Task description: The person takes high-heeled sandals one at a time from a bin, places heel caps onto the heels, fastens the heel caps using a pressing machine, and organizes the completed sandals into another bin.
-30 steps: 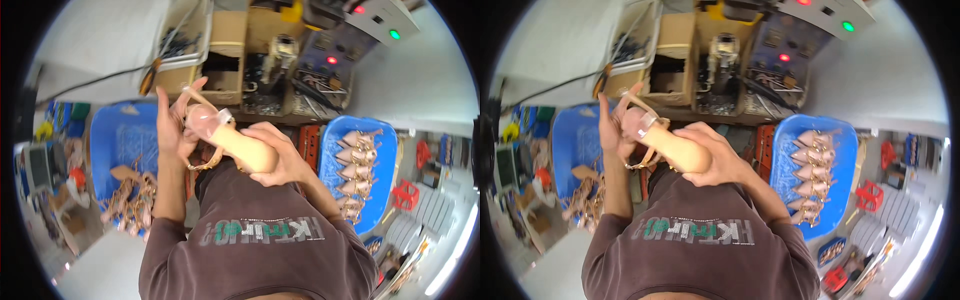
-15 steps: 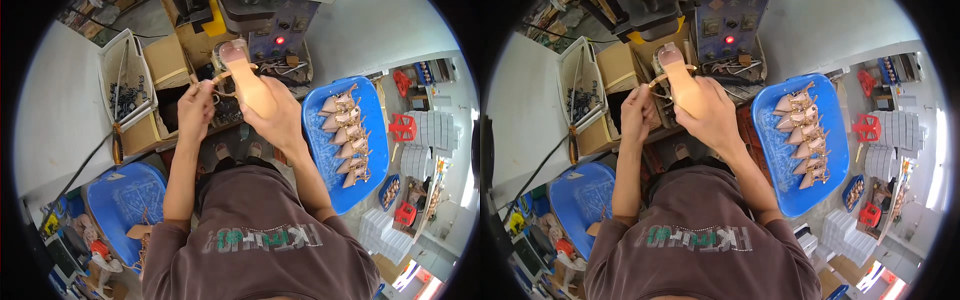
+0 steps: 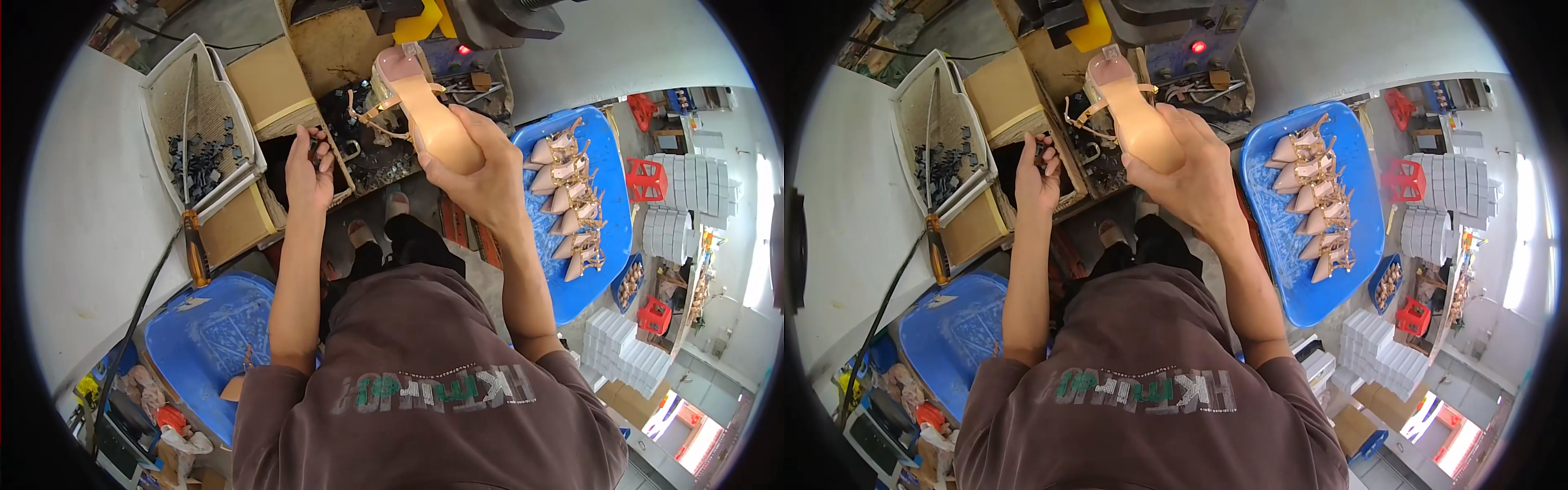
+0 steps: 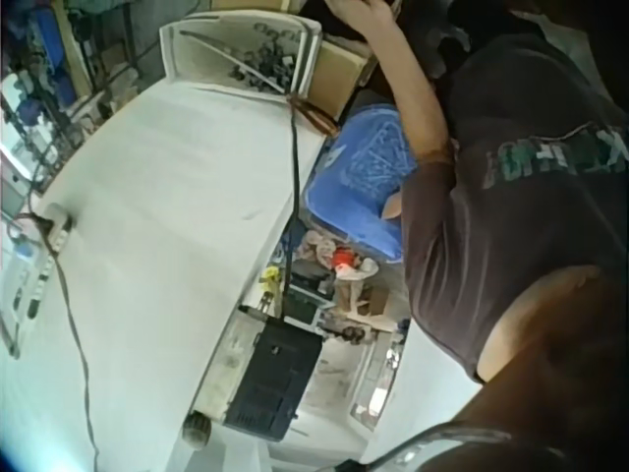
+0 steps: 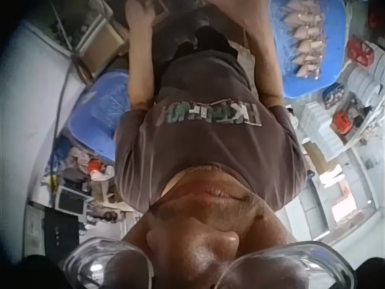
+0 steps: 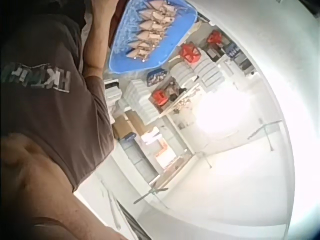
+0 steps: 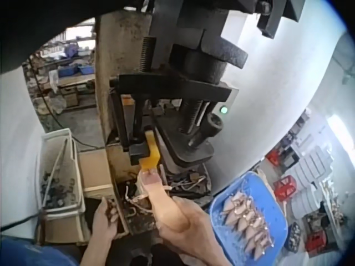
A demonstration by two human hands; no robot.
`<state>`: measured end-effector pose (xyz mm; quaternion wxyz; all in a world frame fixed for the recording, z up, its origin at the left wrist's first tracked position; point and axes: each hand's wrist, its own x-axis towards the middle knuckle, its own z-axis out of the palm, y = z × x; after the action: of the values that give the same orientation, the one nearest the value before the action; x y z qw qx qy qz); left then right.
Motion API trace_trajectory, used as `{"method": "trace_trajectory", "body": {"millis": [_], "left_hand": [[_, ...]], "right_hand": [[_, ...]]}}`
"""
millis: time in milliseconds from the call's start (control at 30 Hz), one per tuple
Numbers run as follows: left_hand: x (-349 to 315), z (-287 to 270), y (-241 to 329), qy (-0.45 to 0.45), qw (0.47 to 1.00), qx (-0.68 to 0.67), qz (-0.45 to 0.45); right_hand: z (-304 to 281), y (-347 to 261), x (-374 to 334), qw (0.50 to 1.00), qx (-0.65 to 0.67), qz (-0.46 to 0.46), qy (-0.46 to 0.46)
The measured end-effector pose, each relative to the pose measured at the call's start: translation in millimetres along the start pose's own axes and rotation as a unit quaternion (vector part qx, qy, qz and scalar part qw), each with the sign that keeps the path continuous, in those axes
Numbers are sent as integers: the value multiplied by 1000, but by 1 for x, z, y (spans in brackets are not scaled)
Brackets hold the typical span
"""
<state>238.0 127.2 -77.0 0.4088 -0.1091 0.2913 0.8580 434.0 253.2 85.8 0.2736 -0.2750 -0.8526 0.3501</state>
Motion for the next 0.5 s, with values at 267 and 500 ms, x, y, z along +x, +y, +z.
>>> {"method": "trace_trajectory", "body": {"millis": [267, 500], "left_hand": [[-2, 10, -7, 26, 994, 71, 83], [-6, 14, -5, 16, 994, 52, 93]], "right_hand": [[-2, -1, 2, 1000, -11, -13, 15], [-9, -1, 4, 1000, -21, -7, -8]]}}
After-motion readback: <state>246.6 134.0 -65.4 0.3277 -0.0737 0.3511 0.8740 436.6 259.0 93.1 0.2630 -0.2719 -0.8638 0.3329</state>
